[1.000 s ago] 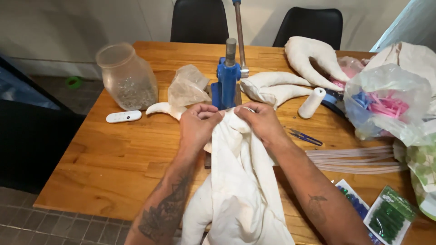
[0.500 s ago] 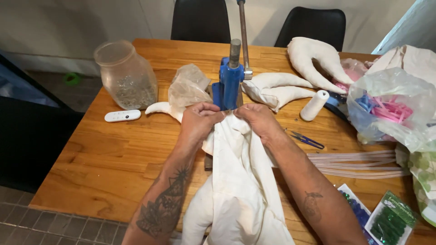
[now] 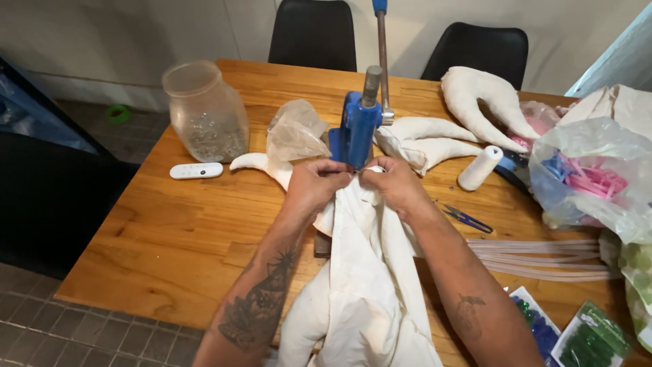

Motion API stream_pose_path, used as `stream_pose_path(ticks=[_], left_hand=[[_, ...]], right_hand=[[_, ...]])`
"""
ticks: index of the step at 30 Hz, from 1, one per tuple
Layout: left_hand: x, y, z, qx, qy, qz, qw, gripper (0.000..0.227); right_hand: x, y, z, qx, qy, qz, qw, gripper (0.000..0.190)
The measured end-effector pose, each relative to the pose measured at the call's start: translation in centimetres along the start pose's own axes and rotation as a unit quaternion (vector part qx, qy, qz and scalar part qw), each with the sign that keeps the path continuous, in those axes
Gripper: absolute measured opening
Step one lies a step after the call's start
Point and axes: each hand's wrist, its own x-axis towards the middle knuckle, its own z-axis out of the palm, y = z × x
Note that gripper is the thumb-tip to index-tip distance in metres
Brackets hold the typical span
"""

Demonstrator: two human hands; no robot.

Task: Attaching hardware to a white garment using a manual press and hand tools

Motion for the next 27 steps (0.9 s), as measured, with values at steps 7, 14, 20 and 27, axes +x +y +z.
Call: stream_pose_path(ticks=[7, 14, 20, 27], left_hand=[[0.7, -0.5, -0.3, 0.122, -0.014, 0.070, 0.990, 0.031], [0.2, 0.1, -0.2, 0.151, -0.033, 0.098, 0.983, 0.036], [-0.1, 0.6, -0.7, 0.178, -0.043, 0.090, 0.979, 0.036], [-2.3, 3.2, -0.9, 0.172, -0.017, 0.106, 0.979, 0.024]], right_hand=[[1.6, 1.5, -0.7, -0.042, -0.006, -0.004, 0.999, 0.016], [1.6, 1.3, -1.9, -0.014, -0.027, -0.006, 1.000, 0.021], [2.2, -3.0, -3.3, -0.060, -0.090, -0.026, 0.994, 0.026], [0.2, -10.1, -3.8, -0.199, -0.049, -0.044, 0.978, 0.012]])
